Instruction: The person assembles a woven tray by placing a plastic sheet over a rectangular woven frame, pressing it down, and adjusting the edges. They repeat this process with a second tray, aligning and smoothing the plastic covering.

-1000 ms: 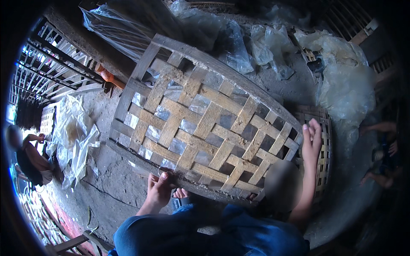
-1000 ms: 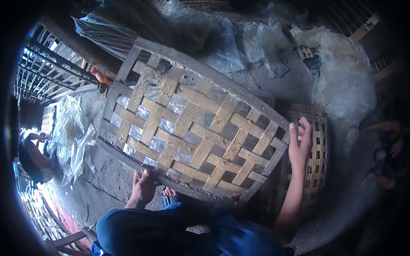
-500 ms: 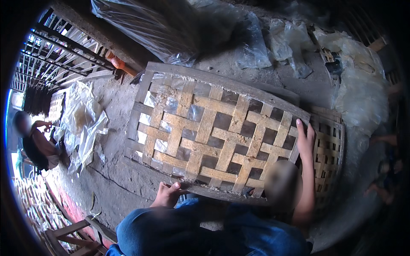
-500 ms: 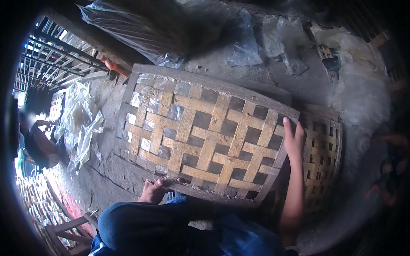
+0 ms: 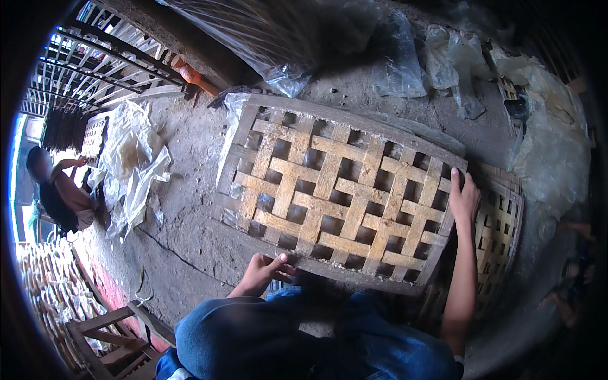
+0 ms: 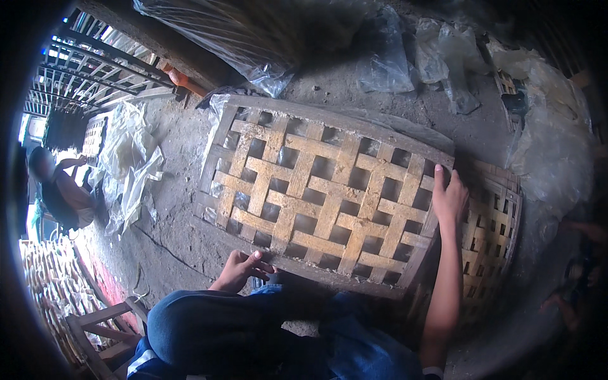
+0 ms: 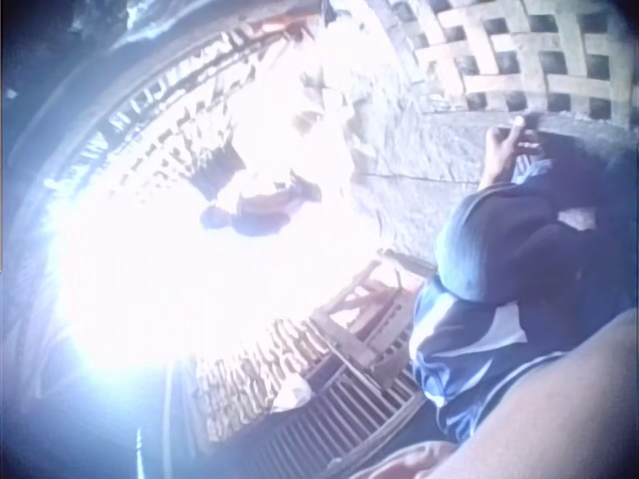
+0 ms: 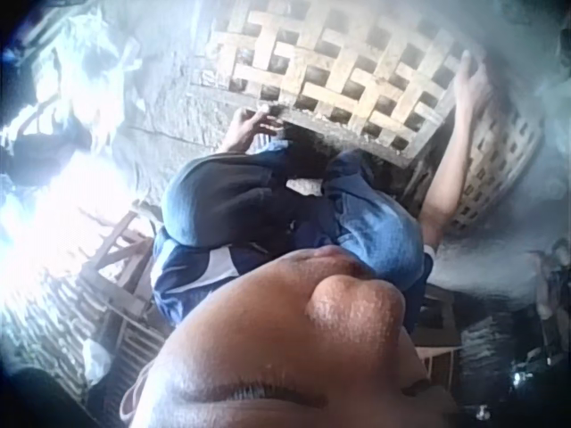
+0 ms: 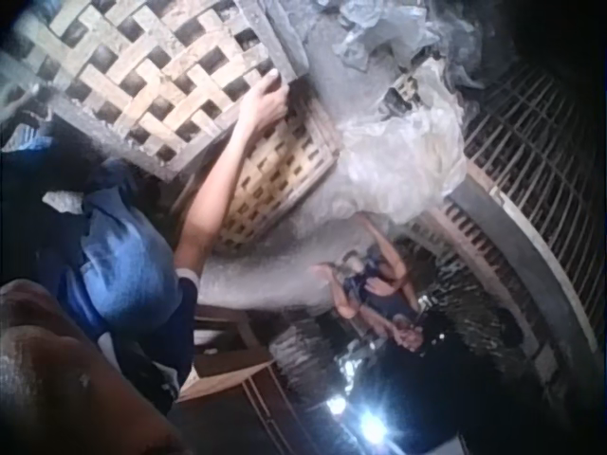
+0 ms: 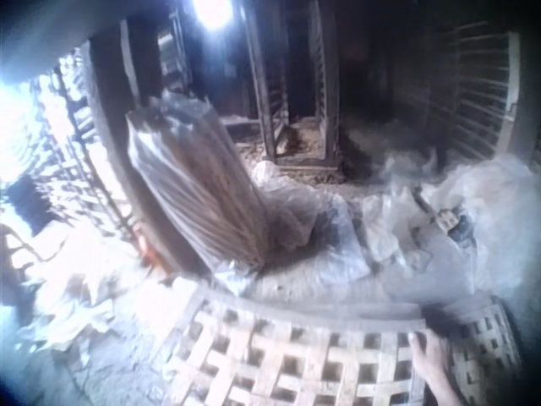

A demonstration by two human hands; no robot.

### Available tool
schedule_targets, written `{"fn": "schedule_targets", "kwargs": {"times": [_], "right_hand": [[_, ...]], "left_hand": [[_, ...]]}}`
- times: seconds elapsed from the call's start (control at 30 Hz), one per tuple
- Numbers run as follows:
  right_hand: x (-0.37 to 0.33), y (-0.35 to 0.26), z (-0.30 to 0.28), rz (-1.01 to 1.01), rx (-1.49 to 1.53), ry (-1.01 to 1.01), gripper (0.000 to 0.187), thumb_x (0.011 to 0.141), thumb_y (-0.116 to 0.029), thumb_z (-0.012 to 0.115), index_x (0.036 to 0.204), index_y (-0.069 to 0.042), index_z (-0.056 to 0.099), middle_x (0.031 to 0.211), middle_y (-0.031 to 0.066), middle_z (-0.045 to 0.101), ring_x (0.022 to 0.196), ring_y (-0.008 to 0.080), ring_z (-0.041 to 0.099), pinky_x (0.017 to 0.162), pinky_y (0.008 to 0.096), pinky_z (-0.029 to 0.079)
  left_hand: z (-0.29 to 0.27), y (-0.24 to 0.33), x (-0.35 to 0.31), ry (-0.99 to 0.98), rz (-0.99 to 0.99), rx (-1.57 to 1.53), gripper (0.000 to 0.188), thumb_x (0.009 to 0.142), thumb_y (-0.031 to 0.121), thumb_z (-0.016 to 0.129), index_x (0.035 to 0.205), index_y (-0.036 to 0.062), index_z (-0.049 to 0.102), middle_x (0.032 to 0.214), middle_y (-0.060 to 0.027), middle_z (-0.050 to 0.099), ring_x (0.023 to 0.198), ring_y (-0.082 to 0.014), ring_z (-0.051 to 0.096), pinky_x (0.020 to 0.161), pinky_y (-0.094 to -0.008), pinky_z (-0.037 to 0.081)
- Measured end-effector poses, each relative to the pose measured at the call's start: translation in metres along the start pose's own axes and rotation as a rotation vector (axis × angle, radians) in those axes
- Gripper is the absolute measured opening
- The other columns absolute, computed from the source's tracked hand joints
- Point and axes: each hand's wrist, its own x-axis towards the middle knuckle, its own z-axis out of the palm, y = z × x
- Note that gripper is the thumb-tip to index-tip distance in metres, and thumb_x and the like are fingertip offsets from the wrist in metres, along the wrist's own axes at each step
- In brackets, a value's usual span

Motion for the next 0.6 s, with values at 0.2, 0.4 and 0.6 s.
{"fn": "schedule_targets", "kwargs": {"times": [0.2,0.4,0.6], "right_hand": [[0.007,0.009,0.003,-0.093,0.099,0.046,0.054,0.103,-0.047,0.056,0.121,0.003,0.064,0.107,0.0304,0.07,0.105,0.0499,0.065,0.092,0.0523,0.05],[0.0,0.024,0.015,-0.126,0.202,0.174,0.041,0.102,-0.038,0.06,0.124,-0.004,0.064,0.109,0.0215,0.073,0.103,0.0406,0.068,0.09,0.0448,0.051],[-0.045,0.015,-0.001,-0.094,0.352,0.218,0.027,0.099,-0.022,0.066,0.123,-0.009,0.066,0.115,0.0106,0.07,0.101,0.027,0.065,0.09,0.0367,0.049]], "left_hand": [[-0.003,0.01,-0.003,-0.041,-0.017,0.111,0.052,0.103,0.041,0.063,0.104,-0.0108,0.071,0.096,-0.0157,0.077,0.084,-0.0215,0.074,0.074,-0.0345,0.061],[-0.023,0.039,-0.019,-0.232,0.014,0.731,0.033,0.105,0.033,0.061,0.109,0.0021,0.071,0.089,-0.0102,0.076,0.08,-0.0171,0.075,0.071,-0.0323,0.061],[0.013,0.165,0.004,-0.035,0.842,1.16,0.008,0.092,0.011,0.074,0.093,0.0041,0.077,0.082,-0.0081,0.075,0.062,-0.0152,0.069,0.055,-0.0313,0.055]]}}
